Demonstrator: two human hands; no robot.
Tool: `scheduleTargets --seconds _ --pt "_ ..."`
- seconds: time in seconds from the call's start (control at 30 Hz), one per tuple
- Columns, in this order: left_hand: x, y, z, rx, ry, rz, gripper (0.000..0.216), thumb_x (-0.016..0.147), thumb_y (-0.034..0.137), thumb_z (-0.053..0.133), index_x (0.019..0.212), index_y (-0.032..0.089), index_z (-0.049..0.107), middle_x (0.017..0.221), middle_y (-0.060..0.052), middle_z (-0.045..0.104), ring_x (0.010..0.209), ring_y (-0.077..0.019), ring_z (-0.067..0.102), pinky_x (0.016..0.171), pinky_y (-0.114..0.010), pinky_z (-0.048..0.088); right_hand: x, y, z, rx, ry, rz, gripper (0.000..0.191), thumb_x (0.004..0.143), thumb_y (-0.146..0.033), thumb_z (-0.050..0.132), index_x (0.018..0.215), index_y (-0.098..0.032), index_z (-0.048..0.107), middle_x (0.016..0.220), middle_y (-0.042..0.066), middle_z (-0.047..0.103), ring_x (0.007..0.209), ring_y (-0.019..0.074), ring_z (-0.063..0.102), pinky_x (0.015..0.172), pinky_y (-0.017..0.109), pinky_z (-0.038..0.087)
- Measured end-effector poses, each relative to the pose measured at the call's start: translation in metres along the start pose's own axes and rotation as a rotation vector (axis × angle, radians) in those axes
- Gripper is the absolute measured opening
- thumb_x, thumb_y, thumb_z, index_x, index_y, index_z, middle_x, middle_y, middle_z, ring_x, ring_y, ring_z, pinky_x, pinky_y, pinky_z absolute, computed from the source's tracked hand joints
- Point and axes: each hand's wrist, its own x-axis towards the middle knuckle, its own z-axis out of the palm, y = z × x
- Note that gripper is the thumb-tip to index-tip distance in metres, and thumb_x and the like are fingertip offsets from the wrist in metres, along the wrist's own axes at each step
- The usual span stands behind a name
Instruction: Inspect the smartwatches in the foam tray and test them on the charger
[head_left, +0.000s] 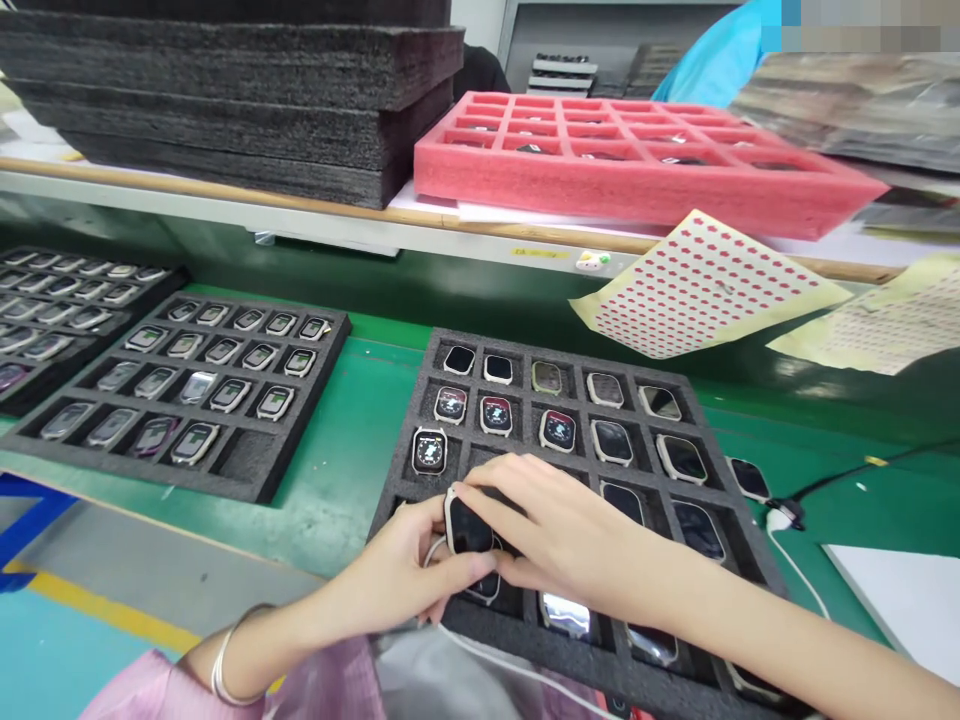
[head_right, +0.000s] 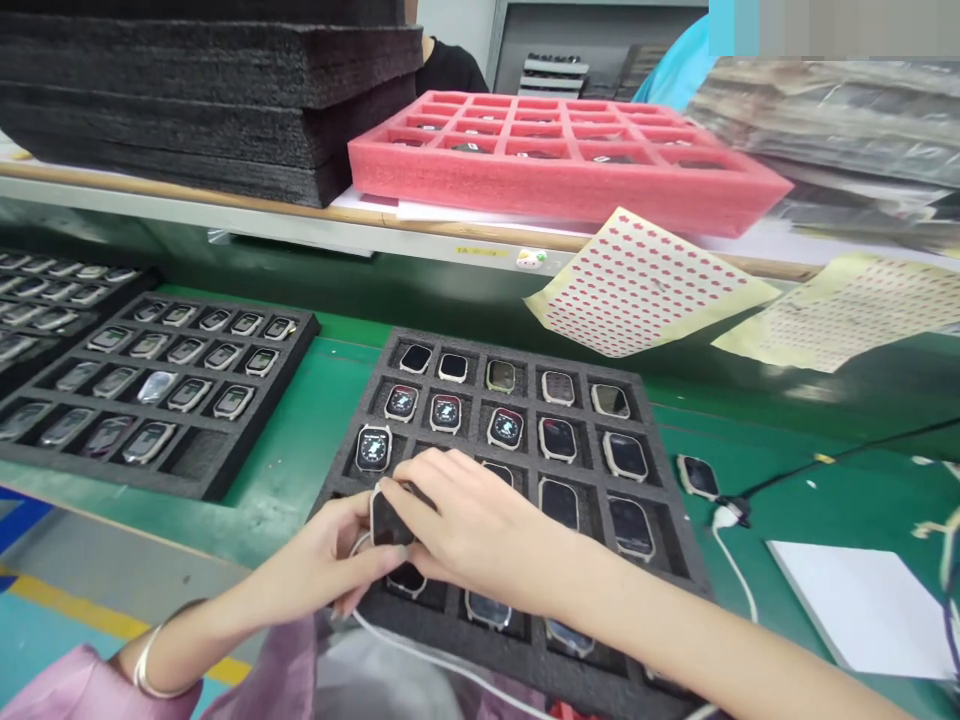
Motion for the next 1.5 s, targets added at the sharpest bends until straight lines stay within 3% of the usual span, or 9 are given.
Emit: scheduleTargets --seconds 0.17,0.4,0.7,0.93,1.1,1.2,1.3,1.5 --pt "0.000 0.000 0.001 0.052 0.039 0.005 0.022 0.089 0.035 0.053 0.093 0.014 0.051 0.041 0.011 0.041 0.030 -0.0032 0.036 0.031 -0.012 0.026 0.000 -0.004 0.006 0.022 0.009 0.056 0.029 0.082 -0.019 0.060 0.108 -0.006 0.059 0.093 0.013 0.058 0.082 0.0253 0.054 0.071 0.039 0.050" --pt "-0.001 0.002 -0.003 -0.018 0.006 0.006 0.028 0.084 0.040 0.059 0.086 0.014 0.051 0.048 0.010 0.039 0.030 -0.0012 0.030 0.030 -0.014 0.018 -0.006 0.000 0.022 0.225 0.153 0.080 0.038 0.083 -0.023 0.058 0.118 -0.009 0.053 0.100 0.012 0.056 0.089 0.0223 0.054 0.077 0.037 0.050" --pt "-0.003 0.006 0.000 -0.025 0.012 0.001 0.034 0.084 0.043 0.059 0.097 0.012 0.057 0.048 0.010 0.037 0.030 -0.0014 0.024 0.031 -0.016 0.015 -0.007 0.000 0.024 0.323 0.177 0.101 0.041 0.084 -0.029 0.059 0.119 -0.011 0.051 0.101 0.013 0.056 0.092 0.0227 0.055 0.080 0.037 0.050" --pt "-0.003 0.005 0.000 -0.012 0.067 0.065 0.024 0.083 0.037 0.062 0.089 0.013 0.062 0.052 0.007 0.043 0.040 -0.0043 0.032 0.042 -0.017 0.028 -0.009 -0.001 0.026 0.322 0.203 0.116 0.042 0.086 -0.035 0.061 0.119 -0.011 0.052 0.099 0.012 0.056 0.089 0.0221 0.055 0.079 0.037 0.050" --pt "-0.002 0.008 0.001 -0.028 0.073 0.132 0.020 0.082 0.032 0.064 0.088 0.013 0.065 0.072 0.000 0.058 0.065 -0.0105 0.049 0.062 -0.020 0.040 -0.009 -0.003 0.028 0.373 0.206 0.146 0.040 0.086 -0.033 0.061 0.119 -0.014 0.052 0.099 0.011 0.056 0.090 0.0218 0.055 0.079 0.036 0.050" --pt "-0.003 0.013 0.003 -0.044 0.076 0.085 0.022 0.080 0.034 0.065 0.084 0.013 0.064 0.057 0.004 0.050 0.050 -0.0073 0.043 0.051 -0.018 0.036 -0.008 -0.004 0.028 0.460 0.209 0.177 0.043 0.084 -0.032 0.064 0.121 -0.015 0.051 0.101 0.010 0.056 0.092 0.0214 0.056 0.080 0.035 0.050" --pt "-0.004 0.014 0.001 -0.071 0.061 0.014 0.028 0.080 0.039 0.066 0.083 0.011 0.062 0.046 0.009 0.039 0.034 -0.0020 0.025 0.036 -0.016 0.019 -0.007 -0.005 0.028 0.584 0.195 0.215 0.045 0.081 -0.028 0.069 0.121 -0.017 0.051 0.108 0.010 0.054 0.098 0.0201 0.054 0.085 0.033 0.049" --pt "-0.002 0.006 -0.009 -0.179 -0.017 -0.013 0.030 0.081 0.039 0.062 0.080 0.009 0.060 0.054 -0.003 0.062 0.027 -0.0005 0.023 0.030 -0.017 0.008 -0.003 -0.005 0.027 0.712 0.222 0.249 0.051 0.076 -0.031 0.075 0.120 -0.018 0.054 0.107 0.009 0.054 0.099 0.0198 0.055 0.086 0.032 0.048"
